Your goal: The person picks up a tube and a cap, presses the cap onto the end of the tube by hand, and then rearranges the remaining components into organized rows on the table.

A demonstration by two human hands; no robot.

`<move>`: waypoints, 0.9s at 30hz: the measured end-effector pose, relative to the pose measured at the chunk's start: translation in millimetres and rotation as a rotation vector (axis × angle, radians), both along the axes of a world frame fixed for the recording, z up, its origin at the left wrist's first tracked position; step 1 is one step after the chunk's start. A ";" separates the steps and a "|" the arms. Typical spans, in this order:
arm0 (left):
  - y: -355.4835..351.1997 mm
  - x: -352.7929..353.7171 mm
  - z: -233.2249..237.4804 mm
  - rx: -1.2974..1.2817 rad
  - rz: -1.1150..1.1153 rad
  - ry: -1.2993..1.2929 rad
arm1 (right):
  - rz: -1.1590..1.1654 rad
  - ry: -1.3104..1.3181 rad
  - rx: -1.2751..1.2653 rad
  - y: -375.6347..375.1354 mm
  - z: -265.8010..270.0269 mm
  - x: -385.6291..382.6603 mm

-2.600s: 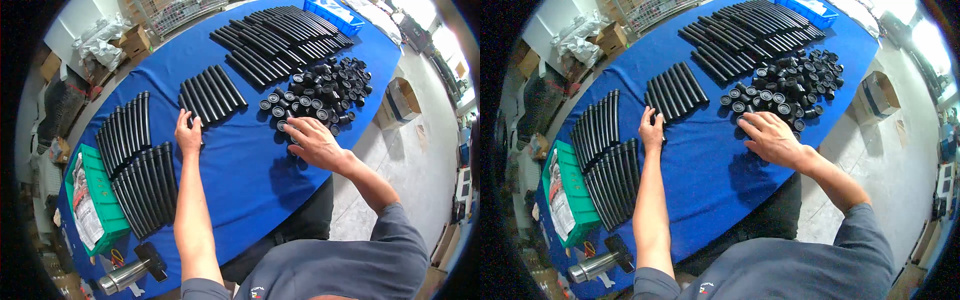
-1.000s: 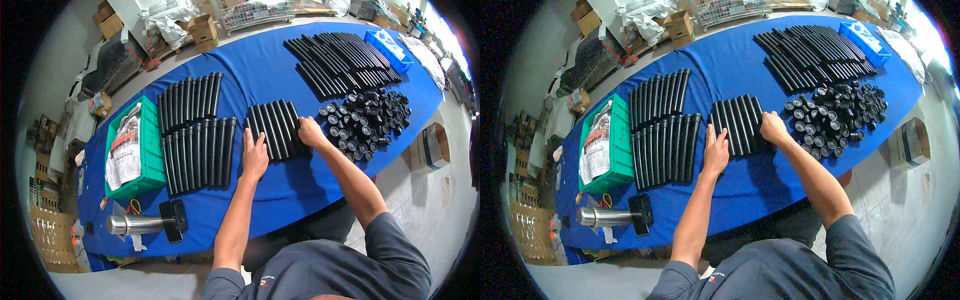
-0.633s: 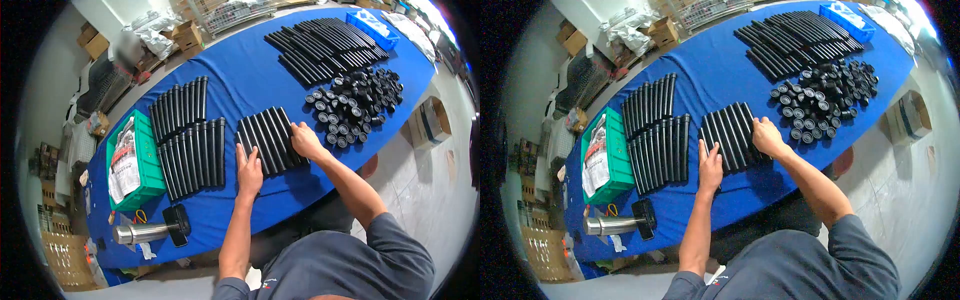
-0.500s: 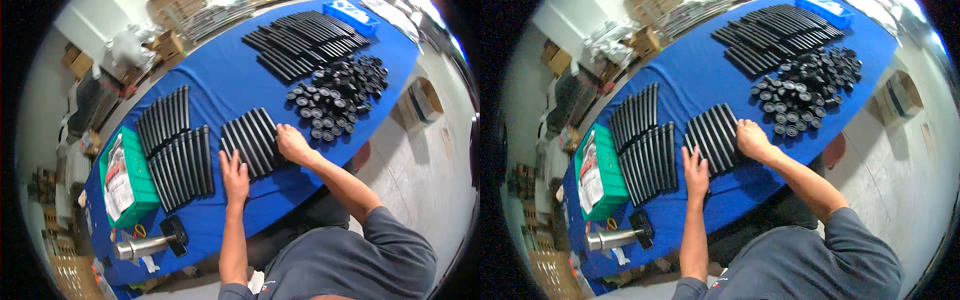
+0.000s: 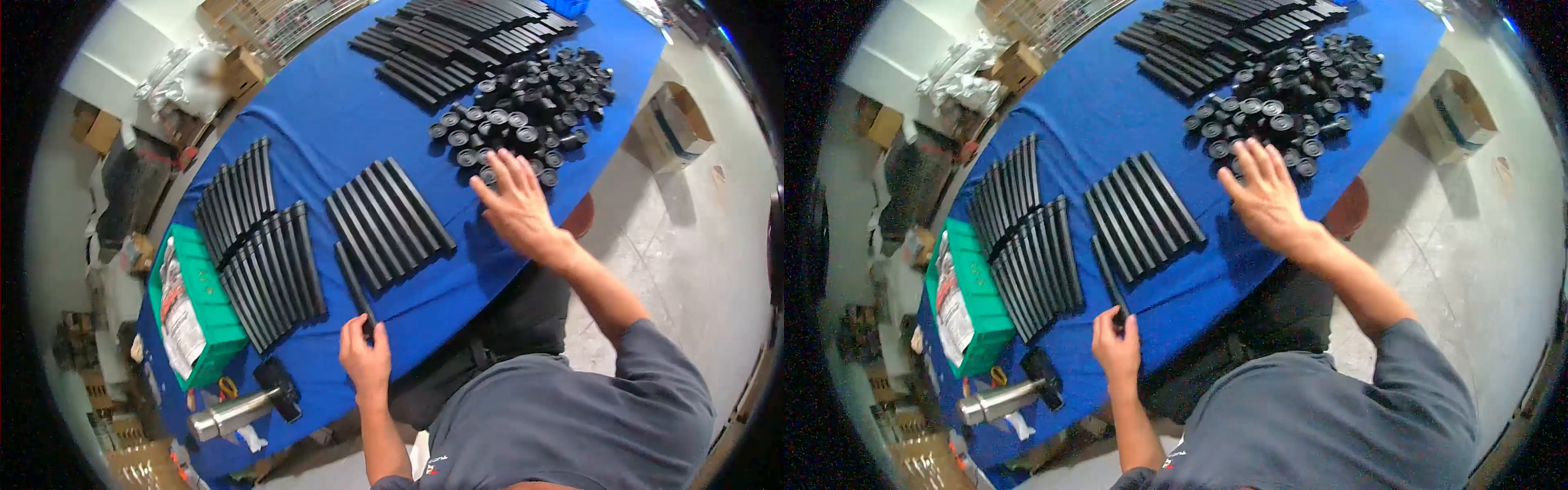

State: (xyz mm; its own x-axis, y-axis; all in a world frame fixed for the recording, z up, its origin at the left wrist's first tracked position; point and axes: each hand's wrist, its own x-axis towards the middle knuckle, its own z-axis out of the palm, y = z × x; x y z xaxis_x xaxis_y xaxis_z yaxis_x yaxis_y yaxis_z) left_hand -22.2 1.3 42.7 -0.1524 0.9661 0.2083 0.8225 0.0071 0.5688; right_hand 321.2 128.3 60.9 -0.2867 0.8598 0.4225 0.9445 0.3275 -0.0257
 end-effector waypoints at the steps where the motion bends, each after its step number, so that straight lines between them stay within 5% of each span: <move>1: 2.9 7.4 10.6 -0.047 0.064 -0.042 | 0.021 -0.019 -0.008 6.1 -6.9 2.8; 10: 19.6 3.1 -12.3 -0.092 0.147 0.019 | 0.083 -0.091 -0.014 15.9 -14.7 7.5; 14: 12.6 8.0 -4.1 -0.052 0.074 0.007 | 0.180 0.074 0.057 -13.3 18.0 -9.0; 17: -0.8 7.9 1.3 -0.091 -0.044 0.059 | 0.223 0.124 -0.237 -41.0 15.0 -23.7; 24: -26.7 13.1 8.2 0.044 -0.045 -0.047 | 0.165 0.160 -0.193 -31.3 -21.3 -25.1; 27: -43.7 17.9 19.1 -0.006 -0.008 -0.109 | 0.118 0.246 -0.225 -51.2 20.9 -29.5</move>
State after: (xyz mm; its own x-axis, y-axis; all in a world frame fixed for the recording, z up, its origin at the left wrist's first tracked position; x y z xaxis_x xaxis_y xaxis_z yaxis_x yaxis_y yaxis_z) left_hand -4.3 -42.3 61.8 -0.1660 0.9686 0.1850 0.7559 0.0045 0.6547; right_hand 291.7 77.1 81.8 -0.3026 0.9064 0.2948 0.8571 0.3940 -0.3318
